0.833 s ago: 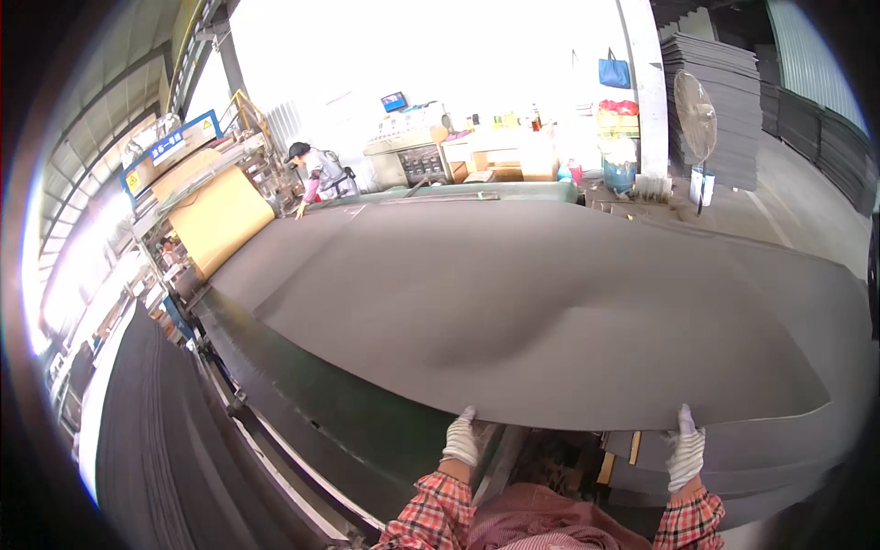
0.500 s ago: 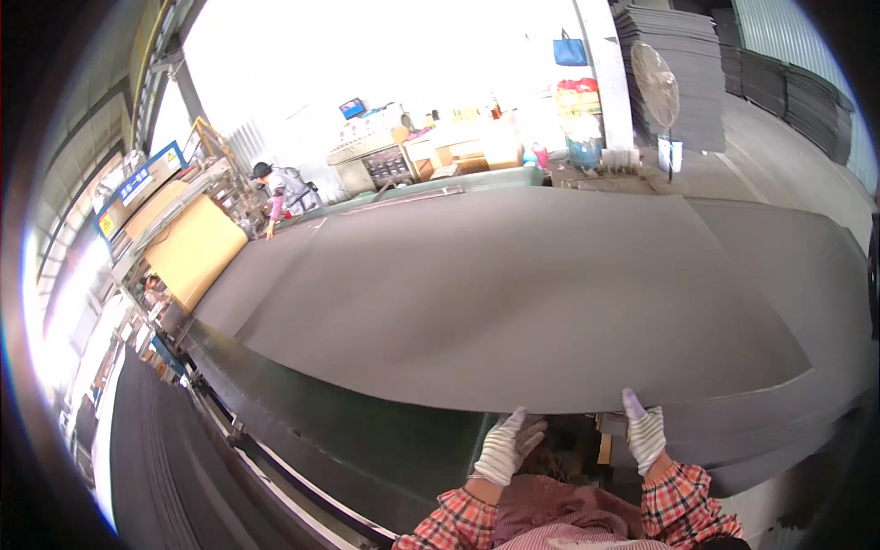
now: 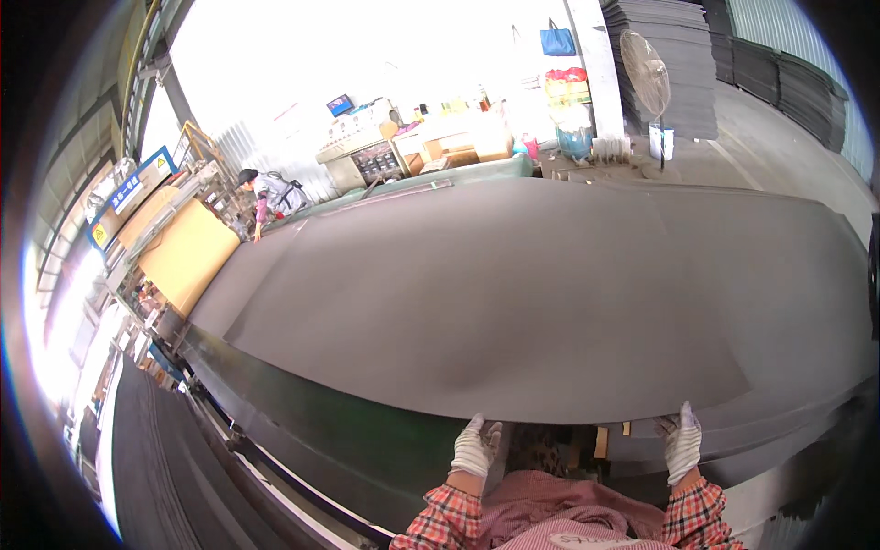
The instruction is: Manually catching and stacking large dark grey sheets from an industrial roller machine.
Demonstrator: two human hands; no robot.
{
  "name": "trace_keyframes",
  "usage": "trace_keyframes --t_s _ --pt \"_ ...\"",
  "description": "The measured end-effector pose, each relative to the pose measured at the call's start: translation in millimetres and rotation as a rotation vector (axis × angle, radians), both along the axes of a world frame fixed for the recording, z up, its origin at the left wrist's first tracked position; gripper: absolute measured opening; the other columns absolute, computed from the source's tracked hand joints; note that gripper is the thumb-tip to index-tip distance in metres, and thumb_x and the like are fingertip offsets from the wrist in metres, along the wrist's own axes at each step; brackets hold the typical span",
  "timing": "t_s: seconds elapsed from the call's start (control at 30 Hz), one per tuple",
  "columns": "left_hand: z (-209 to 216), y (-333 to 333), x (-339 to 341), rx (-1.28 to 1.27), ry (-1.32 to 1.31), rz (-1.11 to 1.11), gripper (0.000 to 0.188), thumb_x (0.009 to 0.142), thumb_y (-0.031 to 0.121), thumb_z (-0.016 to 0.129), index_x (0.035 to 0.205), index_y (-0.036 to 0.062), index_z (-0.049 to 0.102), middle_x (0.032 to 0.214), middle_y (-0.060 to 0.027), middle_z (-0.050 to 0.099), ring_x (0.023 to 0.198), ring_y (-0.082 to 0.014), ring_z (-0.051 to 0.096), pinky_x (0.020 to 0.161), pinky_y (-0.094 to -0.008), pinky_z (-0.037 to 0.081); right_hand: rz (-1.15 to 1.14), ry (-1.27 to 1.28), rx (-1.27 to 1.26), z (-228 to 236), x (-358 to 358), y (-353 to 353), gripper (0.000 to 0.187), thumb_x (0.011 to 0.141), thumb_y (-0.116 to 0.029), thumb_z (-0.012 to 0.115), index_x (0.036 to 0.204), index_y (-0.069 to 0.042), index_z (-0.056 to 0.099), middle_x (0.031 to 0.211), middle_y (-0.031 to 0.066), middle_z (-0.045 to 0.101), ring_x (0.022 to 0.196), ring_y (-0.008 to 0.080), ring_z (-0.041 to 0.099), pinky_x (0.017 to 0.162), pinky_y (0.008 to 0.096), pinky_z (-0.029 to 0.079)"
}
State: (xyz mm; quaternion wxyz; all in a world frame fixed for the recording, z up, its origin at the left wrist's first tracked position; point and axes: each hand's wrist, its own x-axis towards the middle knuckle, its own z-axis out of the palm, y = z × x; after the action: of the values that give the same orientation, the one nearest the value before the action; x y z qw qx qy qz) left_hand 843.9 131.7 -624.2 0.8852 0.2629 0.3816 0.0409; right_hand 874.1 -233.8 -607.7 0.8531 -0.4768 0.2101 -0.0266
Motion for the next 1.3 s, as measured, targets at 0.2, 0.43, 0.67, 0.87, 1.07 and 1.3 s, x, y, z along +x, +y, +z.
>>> trace_keyframes --t_s 0.2,0.43,0.67,0.87,1.07,1.3 --pt "-10 -46 -4 -0.102 0.018 -0.257 0.026 0.078 0.023 0.061 0.093 0.0038 0.052 0.084 -0.0104 0.059 0.069 -0.0201 0.057 0.055 -0.0282 0.049 0.147 -0.075 -0.120 11 -9 26 0.041 0.081 -0.037 0.053 0.104 -0.003 0.047 0.092 0.0104 0.056 0.081 0.0219 0.057 0.071 0.0352 0.046" --pt "32 -46 15 -0.011 -0.128 -0.064 0.017 0.073 0.007 0.062 0.089 0.0046 0.054 0.085 -0.0058 0.060 0.074 -0.0167 0.059 0.062 -0.0255 0.053 0.632 -0.271 -0.621 5 9 41 0.050 0.078 -0.035 0.056 0.109 0.004 0.049 0.108 0.0142 0.054 0.104 0.0246 0.048 0.088 0.0320 0.037" --pt "-19 22 20 0.014 -0.007 -0.047 0.015 0.076 0.015 0.061 0.084 0.0040 0.055 0.083 -0.0082 0.061 0.074 -0.0185 0.060 0.055 -0.0250 0.053 0.730 0.141 -1.815 -56 7 -35 0.080 0.067 -0.050 0.060 0.128 -0.006 0.030 0.134 0.0163 0.024 0.126 0.0296 0.018 0.103 0.0400 0.014" --pt "-19 45 4 0.177 0.006 0.141 0.040 0.077 0.019 0.061 0.105 -0.0029 0.044 0.099 -0.0144 0.052 0.091 -0.0238 0.054 0.069 -0.0257 0.053 0.780 -0.022 -1.938 -69 11 -45 0.082 0.069 -0.046 0.060 0.132 -0.009 0.022 0.137 0.0137 0.019 0.128 0.0287 0.015 0.102 0.0456 0.011" --pt "-1 50 4 0.407 -0.078 0.300 0.046 0.079 0.017 0.057 0.112 -0.0073 0.037 0.110 -0.0172 0.044 0.103 -0.0258 0.046 0.087 -0.0289 0.045 0.888 -0.151 -1.992 -76 34 -55 0.066 0.073 -0.041 0.058 0.128 -0.014 0.033 0.134 0.0132 0.028 0.124 0.0290 0.026 0.101 0.0423 0.019" --pt "16 57 22 0.945 -0.049 0.344 0.037 0.075 0.019 0.062 0.106 0.0025 0.051 0.107 -0.0108 0.052 0.102 -0.0206 0.047 0.088 -0.0272 0.039 0.382 0.136 -1.199 6 82 -97 0.032 0.083 -0.027 0.052 0.101 0.000 0.056 0.098 0.0126 0.060 0.087 0.0236 0.056 0.078 0.0327 0.045"
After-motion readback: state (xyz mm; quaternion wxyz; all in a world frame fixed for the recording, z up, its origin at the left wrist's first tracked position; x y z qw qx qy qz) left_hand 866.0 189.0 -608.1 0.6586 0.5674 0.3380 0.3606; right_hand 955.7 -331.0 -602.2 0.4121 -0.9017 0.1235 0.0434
